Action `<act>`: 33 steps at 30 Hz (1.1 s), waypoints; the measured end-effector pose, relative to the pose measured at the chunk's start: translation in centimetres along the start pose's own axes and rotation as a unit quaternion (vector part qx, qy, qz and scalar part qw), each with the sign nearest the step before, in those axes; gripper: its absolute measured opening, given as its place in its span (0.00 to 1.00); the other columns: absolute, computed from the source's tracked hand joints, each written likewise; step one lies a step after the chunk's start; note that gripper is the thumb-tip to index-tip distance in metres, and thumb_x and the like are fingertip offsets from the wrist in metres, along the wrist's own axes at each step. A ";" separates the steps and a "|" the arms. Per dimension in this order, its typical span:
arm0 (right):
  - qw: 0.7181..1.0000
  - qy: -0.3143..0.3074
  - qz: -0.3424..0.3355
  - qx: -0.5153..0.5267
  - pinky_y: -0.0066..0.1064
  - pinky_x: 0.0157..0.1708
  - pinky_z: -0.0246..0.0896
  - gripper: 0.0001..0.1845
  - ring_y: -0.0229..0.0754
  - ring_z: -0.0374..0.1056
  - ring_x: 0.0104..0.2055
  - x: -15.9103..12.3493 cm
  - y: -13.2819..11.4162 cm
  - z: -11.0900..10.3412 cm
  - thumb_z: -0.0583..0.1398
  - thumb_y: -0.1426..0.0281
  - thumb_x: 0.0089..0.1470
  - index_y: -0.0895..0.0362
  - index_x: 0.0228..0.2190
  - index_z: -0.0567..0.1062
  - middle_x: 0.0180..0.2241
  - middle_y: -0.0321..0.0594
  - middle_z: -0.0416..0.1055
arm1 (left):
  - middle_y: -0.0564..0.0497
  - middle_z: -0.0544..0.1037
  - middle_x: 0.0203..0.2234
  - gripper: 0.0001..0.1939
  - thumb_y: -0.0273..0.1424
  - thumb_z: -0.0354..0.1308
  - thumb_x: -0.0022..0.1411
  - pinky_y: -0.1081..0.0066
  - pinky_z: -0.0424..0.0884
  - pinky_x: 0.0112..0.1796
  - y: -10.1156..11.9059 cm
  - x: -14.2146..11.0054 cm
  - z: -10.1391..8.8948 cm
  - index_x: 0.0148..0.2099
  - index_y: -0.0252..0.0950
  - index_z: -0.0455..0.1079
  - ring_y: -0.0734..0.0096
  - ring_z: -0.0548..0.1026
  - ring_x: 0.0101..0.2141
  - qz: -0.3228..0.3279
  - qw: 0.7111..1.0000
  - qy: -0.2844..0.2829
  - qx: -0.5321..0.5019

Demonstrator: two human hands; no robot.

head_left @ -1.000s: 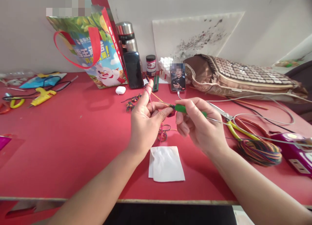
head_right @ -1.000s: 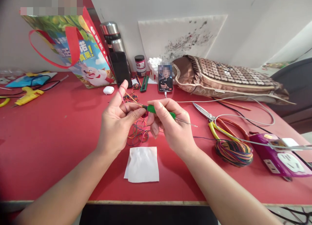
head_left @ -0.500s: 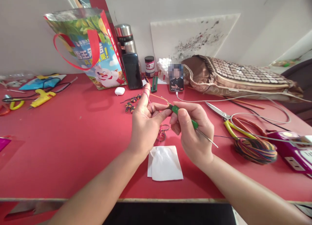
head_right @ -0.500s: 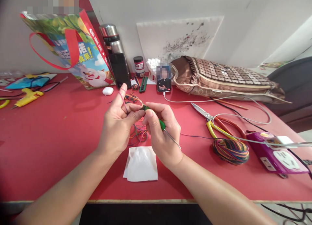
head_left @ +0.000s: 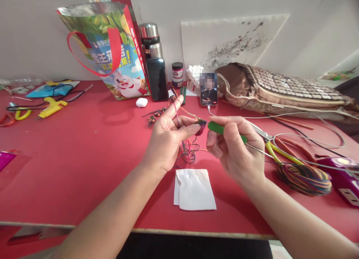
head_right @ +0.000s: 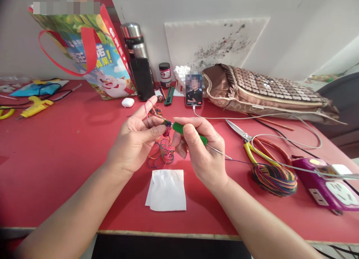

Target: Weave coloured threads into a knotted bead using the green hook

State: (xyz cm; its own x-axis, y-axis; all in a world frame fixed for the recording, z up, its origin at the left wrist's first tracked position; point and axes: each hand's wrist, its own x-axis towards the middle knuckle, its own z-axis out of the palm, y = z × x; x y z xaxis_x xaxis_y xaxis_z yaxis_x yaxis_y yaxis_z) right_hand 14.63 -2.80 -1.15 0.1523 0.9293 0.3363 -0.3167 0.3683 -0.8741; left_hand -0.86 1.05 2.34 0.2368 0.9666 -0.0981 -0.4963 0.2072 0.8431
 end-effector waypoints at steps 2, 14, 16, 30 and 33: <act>1.000 0.000 0.000 -0.006 0.30 0.19 0.62 0.14 0.34 0.63 0.19 0.0 -0.1 0.0 0.71 0.53 0.66 0.50 0.42 0.86 0.26 0.33 0.77 | 0.59 0.84 0.28 0.62 0.18 0.78 0.52 0.71 0.77 0.44 0.0 0.0 0.0 0.83 0.39 0.55 0.73 0.82 0.32 -0.002 1.000 0.001 0.001; 1.000 0.021 -0.010 -0.013 0.31 0.21 0.64 0.13 0.35 0.64 0.20 -0.4 0.0 0.4 0.69 0.54 0.69 0.49 0.42 0.85 0.26 0.33 0.77 | 0.60 0.85 0.27 0.59 0.20 0.79 0.55 0.71 0.77 0.42 -1.4 -0.3 0.4 0.82 0.43 0.57 0.73 0.81 0.31 -0.019 0.998 -0.009 -0.067; 1.000 0.017 -0.010 -0.003 0.31 0.21 0.64 0.12 0.34 0.64 0.20 -0.3 -0.1 0.4 0.69 0.55 0.69 0.49 0.42 0.85 0.27 0.34 0.77 | 0.60 0.85 0.27 0.59 0.20 0.79 0.54 0.72 0.77 0.41 -1.4 -0.3 0.4 0.82 0.42 0.57 0.73 0.81 0.31 -0.006 0.998 -0.009 -0.064; 1.000 0.001 -0.006 -0.015 0.30 0.18 0.59 0.13 0.34 0.60 0.18 0.2 -1.1 0.2 0.72 0.53 0.64 0.49 0.39 0.86 0.24 0.33 0.76 | 0.60 0.83 0.28 0.57 0.20 0.78 0.55 0.72 0.77 0.43 -0.7 -0.3 0.2 0.82 0.44 0.59 0.73 0.80 0.32 0.011 0.998 -0.024 -0.060; 1.000 0.003 -0.005 -0.016 0.30 0.17 0.59 0.13 0.34 0.61 0.18 0.4 -1.3 0.1 0.73 0.54 0.63 0.50 0.38 0.87 0.24 0.33 0.76 | 0.60 0.84 0.28 0.57 0.18 0.77 0.55 0.73 0.76 0.42 -0.5 -0.3 0.1 0.82 0.44 0.59 0.74 0.80 0.32 0.013 0.998 -0.018 -0.061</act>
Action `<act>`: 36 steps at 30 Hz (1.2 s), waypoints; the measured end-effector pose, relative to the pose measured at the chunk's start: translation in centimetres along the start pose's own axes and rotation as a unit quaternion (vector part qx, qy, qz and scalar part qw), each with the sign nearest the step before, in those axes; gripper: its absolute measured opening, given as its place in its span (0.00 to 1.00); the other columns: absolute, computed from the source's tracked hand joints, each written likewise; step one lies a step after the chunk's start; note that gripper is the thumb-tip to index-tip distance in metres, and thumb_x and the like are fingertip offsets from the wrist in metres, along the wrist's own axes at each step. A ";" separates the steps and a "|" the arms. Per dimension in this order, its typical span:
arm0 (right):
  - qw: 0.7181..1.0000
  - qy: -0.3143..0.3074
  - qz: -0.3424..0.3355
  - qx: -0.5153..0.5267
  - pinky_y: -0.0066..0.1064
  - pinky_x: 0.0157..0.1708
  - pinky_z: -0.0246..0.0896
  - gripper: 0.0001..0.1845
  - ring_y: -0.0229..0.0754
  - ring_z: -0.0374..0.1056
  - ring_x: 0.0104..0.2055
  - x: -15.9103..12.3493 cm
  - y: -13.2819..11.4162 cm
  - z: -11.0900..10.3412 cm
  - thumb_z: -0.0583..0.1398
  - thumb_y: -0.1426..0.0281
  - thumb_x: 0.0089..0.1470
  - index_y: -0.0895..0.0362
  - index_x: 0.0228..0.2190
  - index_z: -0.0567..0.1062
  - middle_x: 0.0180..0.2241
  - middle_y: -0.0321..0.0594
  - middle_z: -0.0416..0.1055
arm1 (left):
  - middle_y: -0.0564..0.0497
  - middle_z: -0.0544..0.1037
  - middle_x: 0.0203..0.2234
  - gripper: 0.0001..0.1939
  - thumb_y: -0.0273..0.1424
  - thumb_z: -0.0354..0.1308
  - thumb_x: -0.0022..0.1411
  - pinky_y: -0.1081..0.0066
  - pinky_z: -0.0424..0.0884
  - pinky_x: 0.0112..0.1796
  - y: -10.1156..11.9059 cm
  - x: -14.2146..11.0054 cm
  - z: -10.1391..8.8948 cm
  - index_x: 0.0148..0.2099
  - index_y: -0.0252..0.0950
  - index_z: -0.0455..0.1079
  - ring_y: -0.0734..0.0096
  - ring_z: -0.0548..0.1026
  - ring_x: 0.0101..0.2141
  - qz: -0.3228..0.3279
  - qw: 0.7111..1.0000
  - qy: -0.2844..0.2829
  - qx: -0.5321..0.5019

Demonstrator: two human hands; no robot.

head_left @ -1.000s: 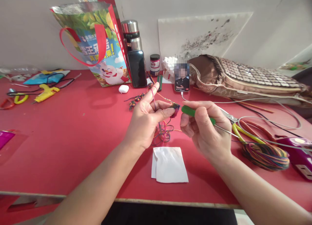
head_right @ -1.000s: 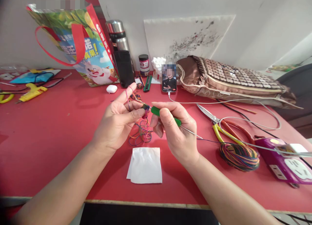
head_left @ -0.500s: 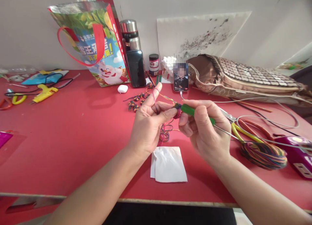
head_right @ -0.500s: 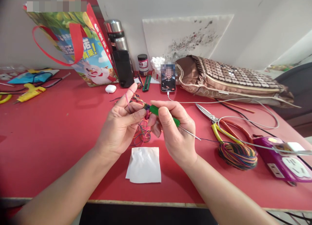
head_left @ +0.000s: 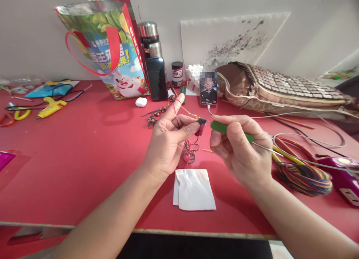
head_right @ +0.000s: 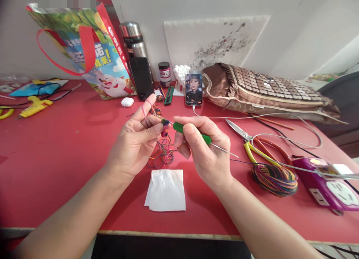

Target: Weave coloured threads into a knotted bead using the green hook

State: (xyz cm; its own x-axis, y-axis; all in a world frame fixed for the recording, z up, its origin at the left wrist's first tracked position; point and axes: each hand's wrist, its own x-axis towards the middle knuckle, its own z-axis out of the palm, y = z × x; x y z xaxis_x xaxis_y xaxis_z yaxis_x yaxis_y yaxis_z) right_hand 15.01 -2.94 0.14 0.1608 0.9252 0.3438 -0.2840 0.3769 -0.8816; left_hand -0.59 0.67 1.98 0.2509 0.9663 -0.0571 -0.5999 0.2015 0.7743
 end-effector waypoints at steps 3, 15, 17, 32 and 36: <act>1.000 0.000 -0.001 0.008 0.30 0.17 0.57 0.12 0.34 0.62 0.19 0.1 -0.2 -0.2 0.74 0.54 0.62 0.49 0.38 0.88 0.23 0.34 0.76 | 0.60 0.84 0.28 0.57 0.18 0.77 0.56 0.73 0.76 0.42 0.1 0.0 -0.1 0.82 0.45 0.59 0.74 0.79 0.31 0.002 1.000 0.005 0.004; 1.000 -0.006 0.004 0.016 0.28 0.16 0.57 0.13 0.33 0.63 0.19 0.1 -0.2 -0.5 0.74 0.54 0.63 0.50 0.39 0.88 0.23 0.34 0.77 | 0.61 0.84 0.27 0.63 0.17 0.76 0.56 0.76 0.74 0.37 0.2 -0.2 0.2 0.85 0.42 0.49 0.75 0.80 0.31 -0.013 1.000 0.006 -0.001; 1.000 -0.010 -0.009 0.007 0.28 0.16 0.56 0.13 0.34 0.63 0.19 0.2 -0.1 -0.6 0.74 0.54 0.63 0.51 0.39 0.88 0.23 0.34 0.77 | 0.60 0.84 0.27 0.66 0.17 0.78 0.54 0.77 0.73 0.36 0.4 -0.3 0.2 0.85 0.35 0.46 0.76 0.80 0.30 -0.019 1.000 0.009 0.000; 1.000 0.009 -0.011 -0.006 0.26 0.15 0.54 0.09 0.34 0.65 0.20 -0.1 -0.8 -0.9 0.74 0.59 0.63 0.50 0.38 0.90 0.22 0.35 0.77 | 0.60 0.83 0.26 0.69 0.17 0.78 0.54 0.77 0.75 0.38 0.9 -0.2 0.1 0.86 0.31 0.38 0.77 0.79 0.29 0.016 0.999 -0.014 0.030; 1.000 0.020 0.006 -0.012 0.26 0.16 0.56 0.08 0.34 0.65 0.20 -0.1 -1.1 -1.1 0.75 0.59 0.62 0.50 0.37 0.91 0.22 0.36 0.77 | 0.60 0.83 0.26 0.68 0.18 0.78 0.54 0.76 0.75 0.39 1.0 -0.2 0.0 0.86 0.31 0.40 0.76 0.79 0.29 0.014 0.999 -0.014 0.037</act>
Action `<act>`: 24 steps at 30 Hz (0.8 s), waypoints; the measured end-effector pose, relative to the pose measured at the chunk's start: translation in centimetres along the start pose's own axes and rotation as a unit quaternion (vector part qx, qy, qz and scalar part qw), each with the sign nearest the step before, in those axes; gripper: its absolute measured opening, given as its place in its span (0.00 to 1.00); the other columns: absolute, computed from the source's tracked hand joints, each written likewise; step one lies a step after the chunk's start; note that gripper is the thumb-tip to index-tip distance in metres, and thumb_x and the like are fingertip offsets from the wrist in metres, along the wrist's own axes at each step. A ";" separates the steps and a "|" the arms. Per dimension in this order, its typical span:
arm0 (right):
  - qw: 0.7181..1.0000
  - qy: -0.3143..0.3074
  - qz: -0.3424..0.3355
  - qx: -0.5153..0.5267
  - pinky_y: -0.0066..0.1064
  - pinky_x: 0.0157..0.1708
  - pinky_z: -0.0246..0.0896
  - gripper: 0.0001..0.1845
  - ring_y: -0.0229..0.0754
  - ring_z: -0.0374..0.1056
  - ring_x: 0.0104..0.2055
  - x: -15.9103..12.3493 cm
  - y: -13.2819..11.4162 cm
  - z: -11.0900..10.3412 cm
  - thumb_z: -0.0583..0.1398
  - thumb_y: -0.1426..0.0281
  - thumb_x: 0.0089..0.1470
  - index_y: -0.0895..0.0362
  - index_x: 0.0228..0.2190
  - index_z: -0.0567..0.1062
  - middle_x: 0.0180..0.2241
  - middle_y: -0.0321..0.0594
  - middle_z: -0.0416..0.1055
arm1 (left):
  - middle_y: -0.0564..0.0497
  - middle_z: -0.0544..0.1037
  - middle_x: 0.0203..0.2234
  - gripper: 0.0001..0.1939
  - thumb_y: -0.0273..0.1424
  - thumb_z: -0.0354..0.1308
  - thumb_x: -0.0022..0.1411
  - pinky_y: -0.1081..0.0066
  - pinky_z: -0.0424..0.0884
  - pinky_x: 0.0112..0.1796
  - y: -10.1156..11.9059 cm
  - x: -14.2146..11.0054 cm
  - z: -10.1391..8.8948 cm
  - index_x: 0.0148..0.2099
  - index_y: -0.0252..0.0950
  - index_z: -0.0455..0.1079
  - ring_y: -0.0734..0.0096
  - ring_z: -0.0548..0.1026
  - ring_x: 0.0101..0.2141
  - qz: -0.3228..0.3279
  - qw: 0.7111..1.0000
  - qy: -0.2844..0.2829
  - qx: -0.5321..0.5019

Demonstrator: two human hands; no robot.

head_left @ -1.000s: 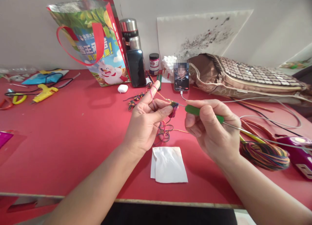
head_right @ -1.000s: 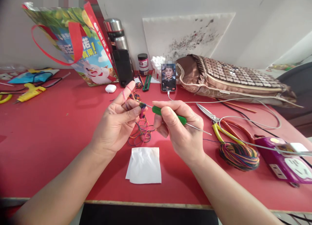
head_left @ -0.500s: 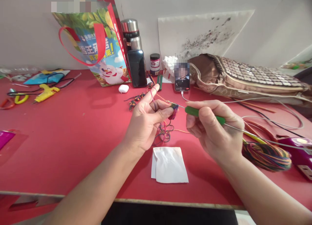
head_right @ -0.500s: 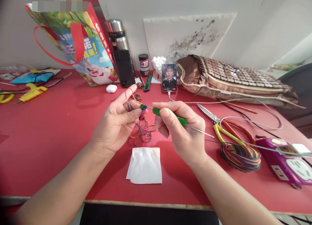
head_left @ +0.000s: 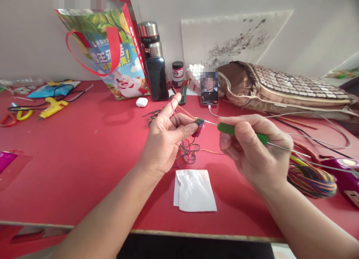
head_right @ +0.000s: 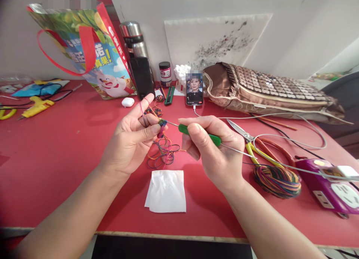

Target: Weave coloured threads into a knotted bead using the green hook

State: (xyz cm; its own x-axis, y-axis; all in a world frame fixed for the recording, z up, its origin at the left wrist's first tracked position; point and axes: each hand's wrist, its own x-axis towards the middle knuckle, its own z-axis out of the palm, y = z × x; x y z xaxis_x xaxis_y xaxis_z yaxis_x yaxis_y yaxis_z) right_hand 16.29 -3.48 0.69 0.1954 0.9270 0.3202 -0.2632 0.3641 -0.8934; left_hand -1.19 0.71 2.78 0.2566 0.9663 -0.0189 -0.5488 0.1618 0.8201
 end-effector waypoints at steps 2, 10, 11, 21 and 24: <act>1.000 0.002 0.000 -0.012 0.26 0.15 0.54 0.08 0.34 0.65 0.19 0.1 -0.1 -0.2 0.75 0.60 0.62 0.50 0.37 0.91 0.21 0.36 0.76 | 0.60 0.83 0.26 0.67 0.18 0.78 0.54 0.75 0.75 0.39 0.1 0.0 0.0 0.85 0.32 0.43 0.76 0.79 0.29 -0.003 1.000 0.001 0.001; 0.999 -0.013 0.004 -0.053 0.27 0.15 0.46 0.09 0.33 0.59 0.17 0.3 -0.9 -1.2 0.74 0.58 0.64 0.49 0.38 0.91 0.20 0.35 0.74 | 0.60 0.82 0.26 0.62 0.20 0.79 0.53 0.74 0.74 0.37 0.3 0.1 -0.3 0.83 0.30 0.52 0.76 0.77 0.29 -0.012 0.999 -0.015 0.027; 0.998 -0.013 0.011 -0.053 0.27 0.15 0.46 0.09 0.33 0.58 0.18 0.3 -1.1 -1.3 0.74 0.58 0.64 0.49 0.38 0.91 0.20 0.35 0.73 | 0.59 0.81 0.26 0.61 0.20 0.80 0.52 0.74 0.74 0.37 0.2 0.1 -0.3 0.82 0.31 0.55 0.76 0.77 0.29 -0.012 0.999 -0.018 0.028; 0.995 -0.081 0.057 -0.020 0.29 0.14 0.37 0.09 0.35 0.58 0.17 1.4 -2.1 -2.9 0.75 0.59 0.62 0.50 0.36 0.91 0.18 0.37 0.70 | 0.58 0.80 0.25 0.55 0.22 0.82 0.47 0.74 0.73 0.32 0.2 0.0 -0.3 0.76 0.34 0.66 0.74 0.75 0.29 -0.046 0.997 -0.043 0.040; 0.993 -0.081 0.081 -0.011 0.29 0.15 0.37 0.10 0.34 0.55 0.16 1.6 -2.4 -3.0 0.76 0.58 0.61 0.51 0.35 0.91 0.17 0.36 0.69 | 0.58 0.80 0.25 0.61 0.23 0.82 0.48 0.75 0.72 0.32 0.2 0.0 -0.4 0.80 0.29 0.58 0.75 0.74 0.28 -0.061 0.996 -0.060 0.032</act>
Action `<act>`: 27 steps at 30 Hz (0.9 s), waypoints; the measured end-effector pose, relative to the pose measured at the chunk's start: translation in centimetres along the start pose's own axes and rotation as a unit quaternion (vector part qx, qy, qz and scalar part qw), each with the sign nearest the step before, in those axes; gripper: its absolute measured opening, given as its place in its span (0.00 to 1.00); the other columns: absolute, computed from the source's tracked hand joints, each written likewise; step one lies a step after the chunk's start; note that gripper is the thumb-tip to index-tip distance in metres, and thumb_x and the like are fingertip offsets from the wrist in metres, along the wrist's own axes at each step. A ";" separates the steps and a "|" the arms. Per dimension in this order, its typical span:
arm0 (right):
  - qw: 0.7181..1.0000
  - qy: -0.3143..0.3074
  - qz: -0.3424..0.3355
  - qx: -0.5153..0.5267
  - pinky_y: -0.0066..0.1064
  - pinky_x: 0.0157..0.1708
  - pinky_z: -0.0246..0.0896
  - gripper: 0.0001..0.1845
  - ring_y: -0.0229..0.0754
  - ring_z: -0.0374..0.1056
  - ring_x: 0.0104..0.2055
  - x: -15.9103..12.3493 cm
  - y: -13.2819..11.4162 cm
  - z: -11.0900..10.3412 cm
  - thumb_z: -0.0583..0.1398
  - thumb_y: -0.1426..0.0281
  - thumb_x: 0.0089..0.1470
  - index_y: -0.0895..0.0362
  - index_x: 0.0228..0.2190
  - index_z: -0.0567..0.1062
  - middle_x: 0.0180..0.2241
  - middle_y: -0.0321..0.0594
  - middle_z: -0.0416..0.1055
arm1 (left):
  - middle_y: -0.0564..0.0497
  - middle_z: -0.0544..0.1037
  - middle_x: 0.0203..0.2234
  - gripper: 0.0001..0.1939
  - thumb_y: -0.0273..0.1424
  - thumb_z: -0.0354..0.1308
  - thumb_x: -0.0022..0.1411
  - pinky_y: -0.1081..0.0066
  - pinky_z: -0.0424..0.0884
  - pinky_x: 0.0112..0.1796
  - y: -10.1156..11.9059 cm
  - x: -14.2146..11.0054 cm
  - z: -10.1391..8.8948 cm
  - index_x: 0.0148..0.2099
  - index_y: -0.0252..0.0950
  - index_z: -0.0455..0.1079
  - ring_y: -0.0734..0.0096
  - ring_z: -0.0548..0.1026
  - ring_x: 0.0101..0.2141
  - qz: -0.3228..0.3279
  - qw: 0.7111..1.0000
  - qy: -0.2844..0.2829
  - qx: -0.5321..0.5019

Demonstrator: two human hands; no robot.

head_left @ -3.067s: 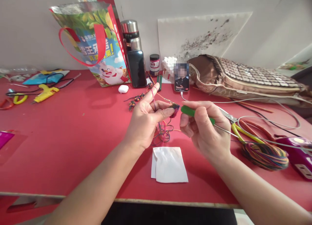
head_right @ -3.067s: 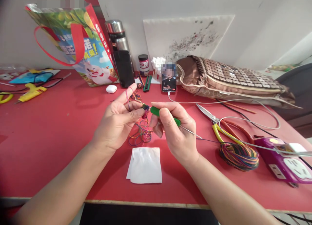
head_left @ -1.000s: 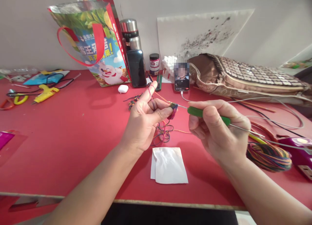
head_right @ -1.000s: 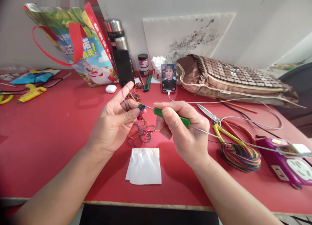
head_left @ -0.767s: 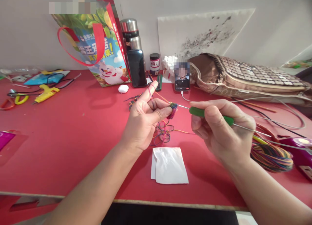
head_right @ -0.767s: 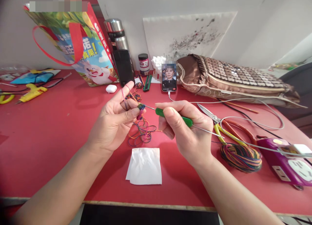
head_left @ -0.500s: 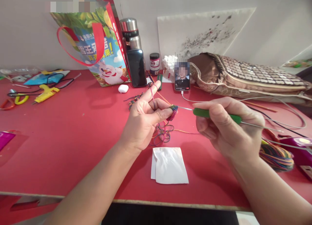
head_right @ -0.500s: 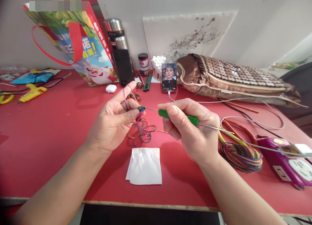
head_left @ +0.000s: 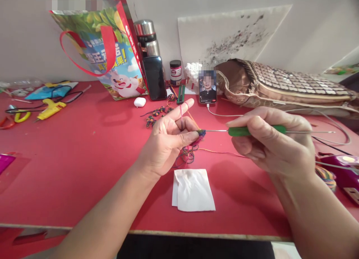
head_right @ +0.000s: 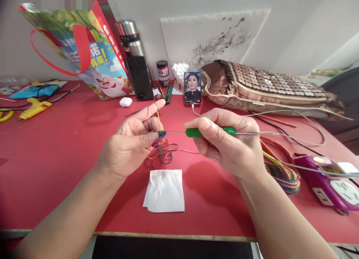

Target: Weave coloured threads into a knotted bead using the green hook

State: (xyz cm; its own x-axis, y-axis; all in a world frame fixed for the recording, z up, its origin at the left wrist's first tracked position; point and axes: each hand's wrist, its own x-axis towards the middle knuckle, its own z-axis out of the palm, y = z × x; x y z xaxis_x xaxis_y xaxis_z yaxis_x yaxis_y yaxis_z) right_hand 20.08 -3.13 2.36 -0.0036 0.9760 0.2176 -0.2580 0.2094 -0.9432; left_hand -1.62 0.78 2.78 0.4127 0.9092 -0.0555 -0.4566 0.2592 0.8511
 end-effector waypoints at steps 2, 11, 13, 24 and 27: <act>1.000 0.010 0.018 -0.005 0.29 0.15 0.36 0.11 0.33 0.54 0.17 -0.1 -0.4 0.1 0.77 0.57 0.59 0.51 0.35 0.91 0.17 0.35 0.69 | 0.58 0.79 0.25 0.63 0.23 0.82 0.48 0.74 0.71 0.32 0.0 0.0 0.0 0.80 0.26 0.56 0.75 0.74 0.28 -0.006 1.000 -0.010 -0.001; 0.999 -0.024 0.039 0.006 0.29 0.13 0.33 0.14 0.30 0.41 0.14 0.5 0.0 -0.5 0.76 0.53 0.59 0.50 0.33 0.90 0.15 0.33 0.65 | 0.56 0.80 0.26 0.56 0.22 0.79 0.52 0.72 0.69 0.33 0.0 -0.1 0.1 0.79 0.27 0.60 0.73 0.75 0.28 -0.037 0.999 -0.031 -0.017; 0.998 -0.044 0.050 0.021 0.29 0.11 0.31 0.15 0.30 0.39 0.13 0.9 0.4 -0.9 0.75 0.52 0.58 0.50 0.33 0.90 0.13 0.32 0.65 | 0.56 0.80 0.26 0.57 0.22 0.80 0.51 0.73 0.69 0.32 -0.1 -0.1 0.0 0.79 0.25 0.59 0.73 0.75 0.28 -0.040 0.998 -0.033 -0.021; 0.987 -0.032 0.068 0.142 0.24 0.09 0.36 0.13 0.26 0.36 0.13 1.1 1.7 1.2 0.75 0.55 0.59 0.51 0.34 0.88 0.16 0.27 0.67 | 0.58 0.82 0.27 0.48 0.23 0.82 0.51 0.71 0.74 0.40 -1.0 -0.1 1.1 0.72 0.34 0.71 0.73 0.80 0.33 0.061 0.997 0.047 0.012; 0.986 0.011 0.060 0.158 0.24 0.10 0.43 0.16 0.27 0.41 0.13 0.9 2.3 2.3 0.76 0.53 0.59 0.52 0.36 0.87 0.18 0.27 0.68 | 0.59 0.83 0.29 0.49 0.23 0.80 0.53 0.69 0.77 0.44 -1.4 -0.2 1.2 0.74 0.36 0.68 0.70 0.83 0.36 0.112 0.989 0.098 0.026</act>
State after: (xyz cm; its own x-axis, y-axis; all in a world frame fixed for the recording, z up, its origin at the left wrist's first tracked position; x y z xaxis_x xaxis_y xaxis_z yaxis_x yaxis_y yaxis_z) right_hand 17.24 -1.87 1.01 -0.0314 0.9945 0.1001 -0.5455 0.0668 -0.8354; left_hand -0.06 -0.12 2.24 0.1437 0.9887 0.0418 -0.4754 0.0319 0.8792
